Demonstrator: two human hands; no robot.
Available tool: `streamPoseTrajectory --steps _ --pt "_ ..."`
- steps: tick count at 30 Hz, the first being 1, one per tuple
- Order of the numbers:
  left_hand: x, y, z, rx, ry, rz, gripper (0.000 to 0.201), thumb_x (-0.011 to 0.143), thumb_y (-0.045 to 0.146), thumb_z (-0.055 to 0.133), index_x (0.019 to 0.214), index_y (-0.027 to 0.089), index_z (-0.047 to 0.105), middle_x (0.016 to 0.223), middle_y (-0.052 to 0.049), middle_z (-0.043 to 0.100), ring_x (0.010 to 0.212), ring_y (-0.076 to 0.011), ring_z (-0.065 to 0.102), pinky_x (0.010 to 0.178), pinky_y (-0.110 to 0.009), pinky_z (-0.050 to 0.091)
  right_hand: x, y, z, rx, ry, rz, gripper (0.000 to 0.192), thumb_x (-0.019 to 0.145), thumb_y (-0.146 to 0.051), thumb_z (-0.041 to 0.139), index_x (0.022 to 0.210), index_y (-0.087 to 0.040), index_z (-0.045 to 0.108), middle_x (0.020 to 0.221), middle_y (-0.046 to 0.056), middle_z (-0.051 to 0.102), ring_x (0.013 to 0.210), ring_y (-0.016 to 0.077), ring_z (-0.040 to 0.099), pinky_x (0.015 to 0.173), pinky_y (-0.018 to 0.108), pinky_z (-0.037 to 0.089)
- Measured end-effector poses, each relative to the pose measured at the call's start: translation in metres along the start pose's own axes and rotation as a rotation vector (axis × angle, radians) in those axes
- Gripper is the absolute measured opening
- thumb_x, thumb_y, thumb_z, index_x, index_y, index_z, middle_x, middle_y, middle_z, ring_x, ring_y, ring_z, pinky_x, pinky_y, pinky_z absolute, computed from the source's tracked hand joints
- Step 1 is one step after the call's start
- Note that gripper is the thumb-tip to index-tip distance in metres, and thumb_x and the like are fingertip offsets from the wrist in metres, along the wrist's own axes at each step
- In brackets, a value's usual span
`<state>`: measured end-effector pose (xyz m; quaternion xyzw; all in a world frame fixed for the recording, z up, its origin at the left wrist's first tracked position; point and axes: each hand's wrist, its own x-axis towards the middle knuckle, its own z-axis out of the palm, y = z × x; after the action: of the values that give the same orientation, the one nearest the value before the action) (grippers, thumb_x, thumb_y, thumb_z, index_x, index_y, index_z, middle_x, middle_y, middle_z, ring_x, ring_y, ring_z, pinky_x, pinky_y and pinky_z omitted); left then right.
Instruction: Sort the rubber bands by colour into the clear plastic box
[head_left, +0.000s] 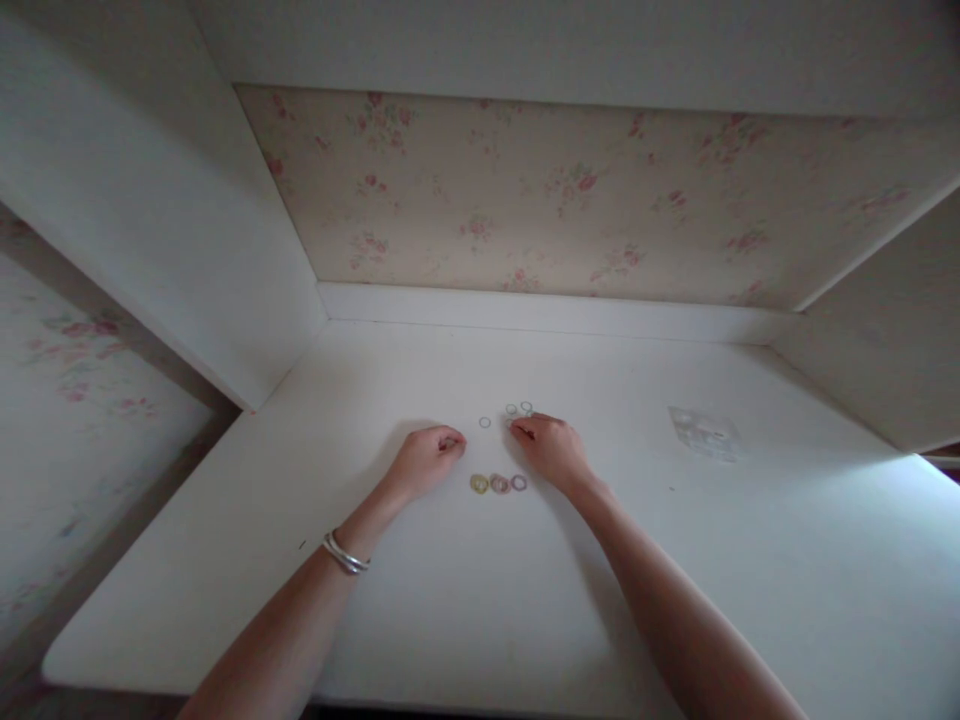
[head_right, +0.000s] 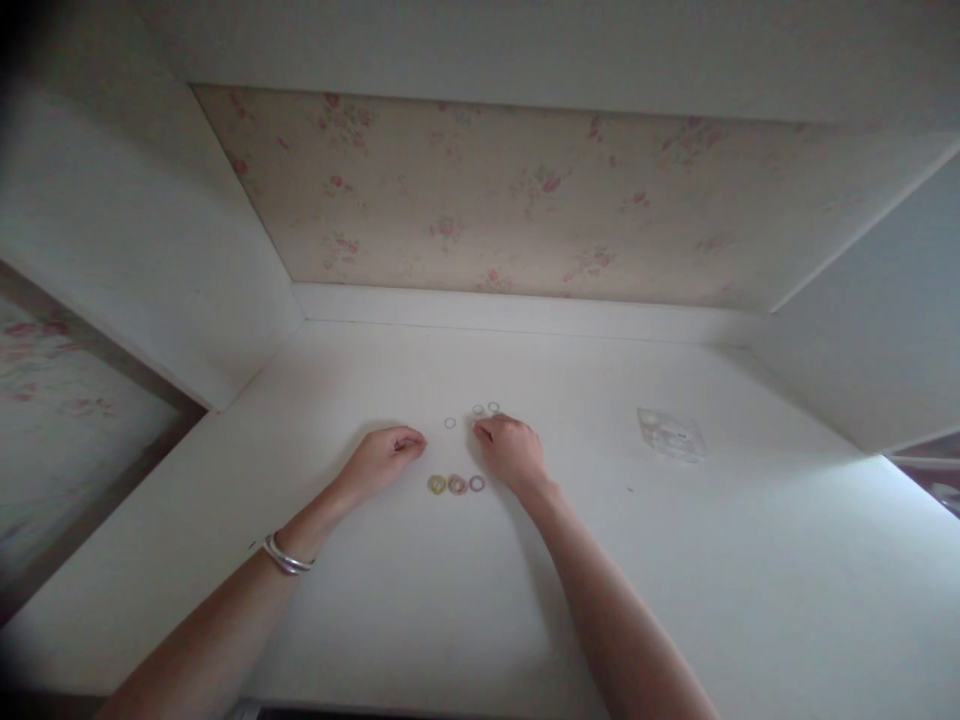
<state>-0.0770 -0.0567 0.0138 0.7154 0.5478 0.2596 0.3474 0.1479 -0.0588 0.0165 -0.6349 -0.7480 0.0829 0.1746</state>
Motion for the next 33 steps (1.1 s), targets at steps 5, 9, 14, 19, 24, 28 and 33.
streamPoseTrajectory --steps 5,9,14,19,24,28,33 --pt "0.0 -0.001 0.001 -0.013 -0.014 0.005 0.023 0.08 0.028 0.052 0.09 0.019 0.07 0.089 -0.001 0.072 0.082 -0.0161 0.065 0.075 -0.025 0.047 0.01 -0.008 -0.005 -0.169 -0.158 -0.007 0.033 0.093 -0.031 0.036 0.089 -0.022 0.068 0.096 0.005 0.068 0.082 0.0159 0.061 0.066 0.024 0.035" --pt "-0.001 -0.003 0.001 -0.025 -0.023 0.017 0.024 0.08 0.029 0.051 0.091 0.019 0.07 0.09 -0.002 0.072 0.083 -0.016 0.066 0.075 -0.025 0.048 0.014 -0.013 -0.008 -0.19 -0.19 -0.032 0.028 0.092 -0.027 0.039 0.091 -0.02 0.066 0.096 0.007 0.067 0.082 0.0166 0.061 0.068 0.025 0.036" --pt "-0.002 -0.002 -0.001 -0.035 -0.028 0.04 0.025 0.081 0.03 0.051 0.092 0.018 0.07 0.093 -0.002 0.072 0.085 -0.0164 0.066 0.078 -0.025 0.048 0.002 -0.012 -0.012 -0.138 -0.134 -0.098 0.026 0.095 -0.025 0.038 0.093 -0.02 0.064 0.096 0.006 0.066 0.084 0.0154 0.061 0.075 0.026 0.038" --pt "-0.004 0.001 -0.003 -0.027 -0.042 0.045 0.026 0.082 0.031 0.05 0.092 0.019 0.07 0.092 -0.002 0.072 0.084 -0.0165 0.065 0.076 -0.025 0.047 -0.042 -0.003 -0.013 0.023 0.004 -0.191 0.025 0.096 -0.027 0.037 0.095 -0.02 0.061 0.088 0.004 0.064 0.081 0.0141 0.059 0.074 0.024 0.04" --pt "-0.004 0.003 -0.002 0.022 -0.041 0.042 0.028 0.082 0.033 0.05 0.092 0.018 0.071 0.091 -0.003 0.072 0.08 -0.0167 0.065 0.074 -0.025 0.047 -0.077 0.003 -0.01 -0.005 0.063 -0.3 0.024 0.096 -0.025 0.038 0.097 -0.019 0.061 0.081 0.004 0.062 0.069 0.014 0.053 0.068 0.025 0.039" --pt "-0.004 0.002 -0.002 0.027 -0.025 0.039 0.028 0.082 0.035 0.05 0.092 0.019 0.071 0.091 -0.003 0.072 0.081 -0.0167 0.065 0.073 -0.025 0.047 -0.079 0.004 -0.007 -0.029 0.068 -0.363 0.023 0.095 -0.023 0.039 0.097 -0.019 0.061 0.081 0.004 0.061 0.067 0.0135 0.051 0.065 0.025 0.037" --pt "-0.005 0.002 -0.002 0.023 -0.026 0.044 0.028 0.083 0.034 0.05 0.093 0.019 0.071 0.092 -0.002 0.073 0.08 -0.0164 0.066 0.075 -0.025 0.047 -0.078 0.005 -0.005 -0.043 0.067 -0.39 0.019 0.093 -0.018 0.043 0.098 -0.02 0.061 0.083 0.003 0.061 0.065 0.0133 0.049 0.065 0.025 0.037"
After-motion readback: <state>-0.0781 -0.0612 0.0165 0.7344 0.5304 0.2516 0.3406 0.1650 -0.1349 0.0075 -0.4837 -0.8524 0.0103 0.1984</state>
